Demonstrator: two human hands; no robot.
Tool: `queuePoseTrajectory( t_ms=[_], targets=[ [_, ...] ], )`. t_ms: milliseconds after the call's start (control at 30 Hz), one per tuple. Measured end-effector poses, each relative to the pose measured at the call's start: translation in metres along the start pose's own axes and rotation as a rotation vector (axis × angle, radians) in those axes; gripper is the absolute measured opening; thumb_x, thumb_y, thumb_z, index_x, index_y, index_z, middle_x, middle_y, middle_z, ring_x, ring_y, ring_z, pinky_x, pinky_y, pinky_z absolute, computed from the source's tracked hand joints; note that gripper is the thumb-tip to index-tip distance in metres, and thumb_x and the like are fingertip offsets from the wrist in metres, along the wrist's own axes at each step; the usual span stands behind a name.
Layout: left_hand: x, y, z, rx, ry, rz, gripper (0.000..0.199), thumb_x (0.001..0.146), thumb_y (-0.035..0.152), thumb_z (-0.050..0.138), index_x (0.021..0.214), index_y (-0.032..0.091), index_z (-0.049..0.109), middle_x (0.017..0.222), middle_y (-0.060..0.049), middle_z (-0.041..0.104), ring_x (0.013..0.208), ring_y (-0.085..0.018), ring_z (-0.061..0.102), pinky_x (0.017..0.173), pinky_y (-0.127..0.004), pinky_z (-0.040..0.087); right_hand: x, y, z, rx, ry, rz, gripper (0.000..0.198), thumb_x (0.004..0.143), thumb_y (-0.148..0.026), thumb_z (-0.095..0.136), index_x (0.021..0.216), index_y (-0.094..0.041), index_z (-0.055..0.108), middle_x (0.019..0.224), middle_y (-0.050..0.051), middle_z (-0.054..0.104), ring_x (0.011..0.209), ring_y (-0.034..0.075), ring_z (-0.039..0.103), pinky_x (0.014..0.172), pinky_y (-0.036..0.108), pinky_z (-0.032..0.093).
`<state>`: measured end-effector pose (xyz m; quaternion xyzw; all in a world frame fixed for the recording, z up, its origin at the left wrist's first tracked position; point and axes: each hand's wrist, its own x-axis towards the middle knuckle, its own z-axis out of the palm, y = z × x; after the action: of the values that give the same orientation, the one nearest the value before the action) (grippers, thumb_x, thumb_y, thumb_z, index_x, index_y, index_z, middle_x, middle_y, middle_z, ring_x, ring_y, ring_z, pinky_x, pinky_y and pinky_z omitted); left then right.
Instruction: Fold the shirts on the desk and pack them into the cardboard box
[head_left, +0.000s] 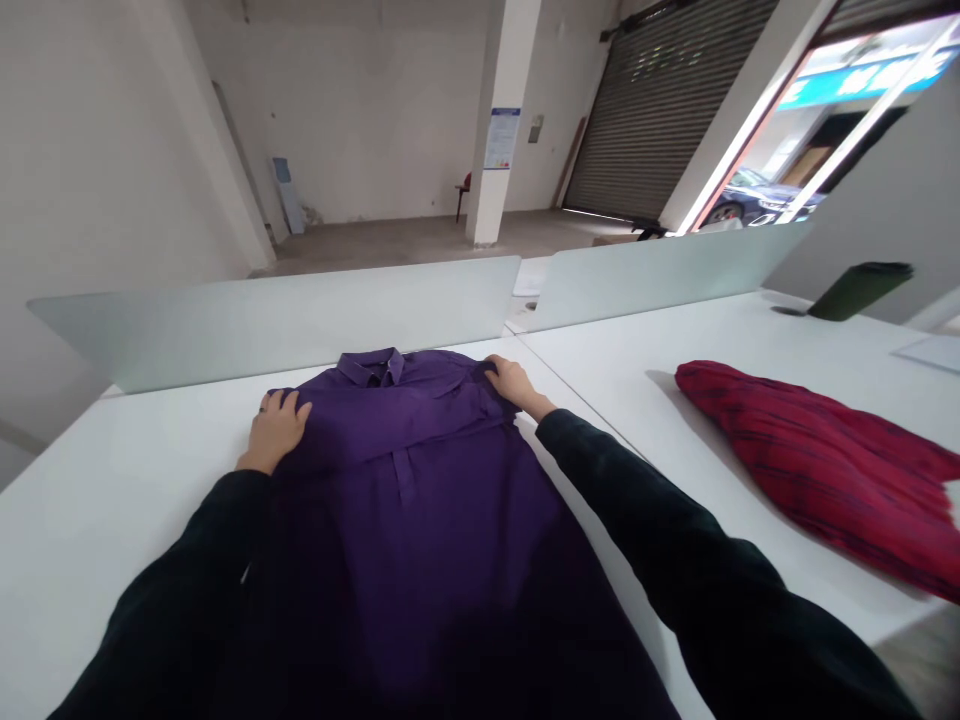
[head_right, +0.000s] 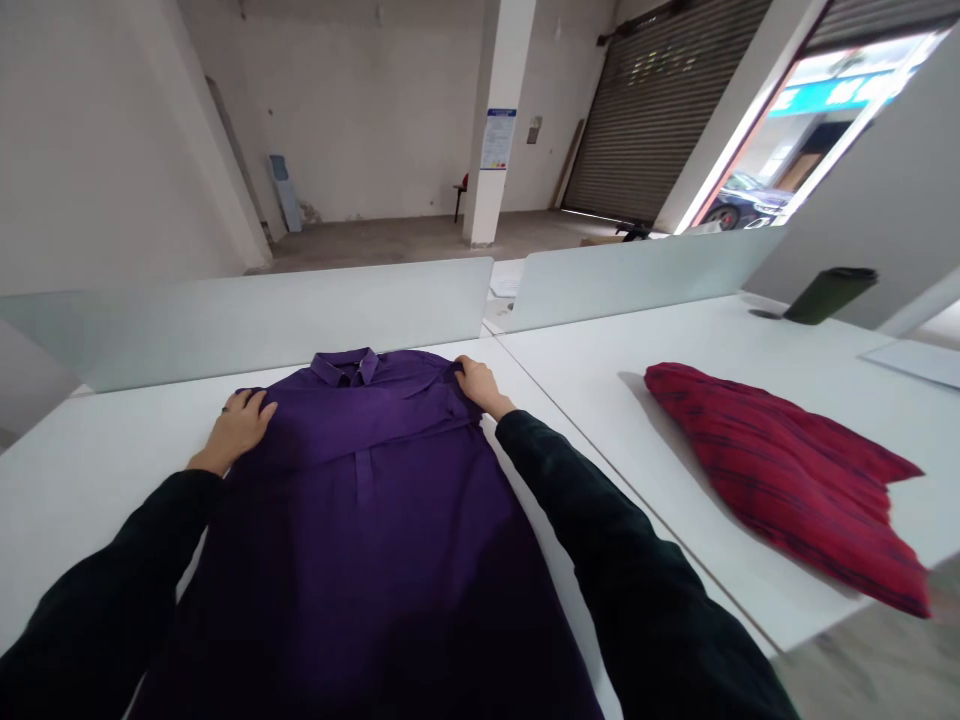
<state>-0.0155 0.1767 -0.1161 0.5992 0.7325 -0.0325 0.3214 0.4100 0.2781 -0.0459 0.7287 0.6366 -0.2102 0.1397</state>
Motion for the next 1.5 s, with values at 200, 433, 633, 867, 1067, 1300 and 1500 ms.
queuePoseTrajectory(
  t_ms=[200,433,633,867,1067,1300,1500],
  targets=[
    [-0.003,-0.004,0.028,0.004,-0.090,-0.136,0.063,0.098,0.043,0.019,0.151,0.012,0.036,0.160,-0.018,0.028,0.147,-0.039,0.022,0.114,-0.062,0.022,0.009,0.008,0.008,-0.052,0.035,0.042,0.033,0.095,-0.019,0.048,0.124,-0.014,0.064,0.115,0.014,0.070,0.109,0.025,0.065,0.094,0.032,0.047],
    [-0.009,-0.005,0.021,0.038,0.030,-0.152,0.059,0.098,0.040,0.024,0.145,0.009,0.044,0.151,-0.022,0.038,0.139,-0.040,0.035,0.108,-0.055,0.036,0.008,0.017,0.006,-0.037,-0.042,0.063,0.034,0.092,-0.029,0.058,0.119,-0.010,0.066,0.113,0.017,0.071,0.104,0.024,0.067,0.088,0.029,0.049],
    [-0.022,-0.015,0.004,0.099,0.133,-0.107,0.052,0.097,0.039,0.033,0.136,0.012,0.055,0.134,-0.022,0.050,0.122,-0.037,0.051,0.097,-0.047,0.047,0.001,0.027,-0.008,0.012,-0.112,0.055,0.028,0.090,-0.019,0.059,0.116,-0.013,0.067,0.101,0.009,0.075,0.081,0.015,0.069,0.069,0.020,0.049],
    [-0.034,-0.009,0.017,0.064,-0.023,-0.050,0.057,0.099,0.041,0.026,0.146,0.013,0.043,0.153,-0.018,0.040,0.143,-0.039,0.030,0.110,-0.064,0.029,-0.011,0.022,-0.002,-0.050,-0.038,0.000,0.037,0.089,-0.013,0.056,0.125,-0.010,0.062,0.101,0.013,0.074,0.095,0.023,0.067,0.084,0.030,0.049],
    [-0.062,-0.028,0.013,-0.062,0.061,0.044,0.057,0.093,0.043,0.032,0.136,0.010,0.051,0.146,-0.022,0.046,0.141,-0.040,0.033,0.111,-0.060,0.033,-0.071,0.032,-0.030,-0.073,-0.010,-0.111,0.025,0.089,-0.018,0.057,0.110,-0.012,0.069,0.110,0.015,0.070,0.090,0.022,0.068,0.085,0.031,0.050],
    [-0.175,-0.052,-0.020,-0.353,0.032,0.115,0.053,0.081,0.054,0.044,0.118,0.020,0.058,0.121,-0.017,0.061,0.115,-0.034,0.059,0.105,-0.050,0.044,-0.201,0.040,-0.055,0.150,-0.096,-0.294,0.018,0.085,-0.025,0.063,0.100,-0.018,0.069,0.097,0.008,0.071,0.074,0.018,0.067,0.073,0.032,0.056],
    [-0.285,-0.037,-0.056,-0.434,-0.059,-0.036,0.054,0.078,0.057,0.052,0.119,0.024,0.060,0.120,-0.012,0.058,0.100,-0.029,0.062,0.090,-0.044,0.052,-0.310,0.021,-0.060,0.265,-0.060,-0.418,0.020,0.086,-0.028,0.063,0.103,-0.020,0.070,0.113,0.011,0.069,0.102,0.026,0.066,0.092,0.044,0.054]
  ],
)
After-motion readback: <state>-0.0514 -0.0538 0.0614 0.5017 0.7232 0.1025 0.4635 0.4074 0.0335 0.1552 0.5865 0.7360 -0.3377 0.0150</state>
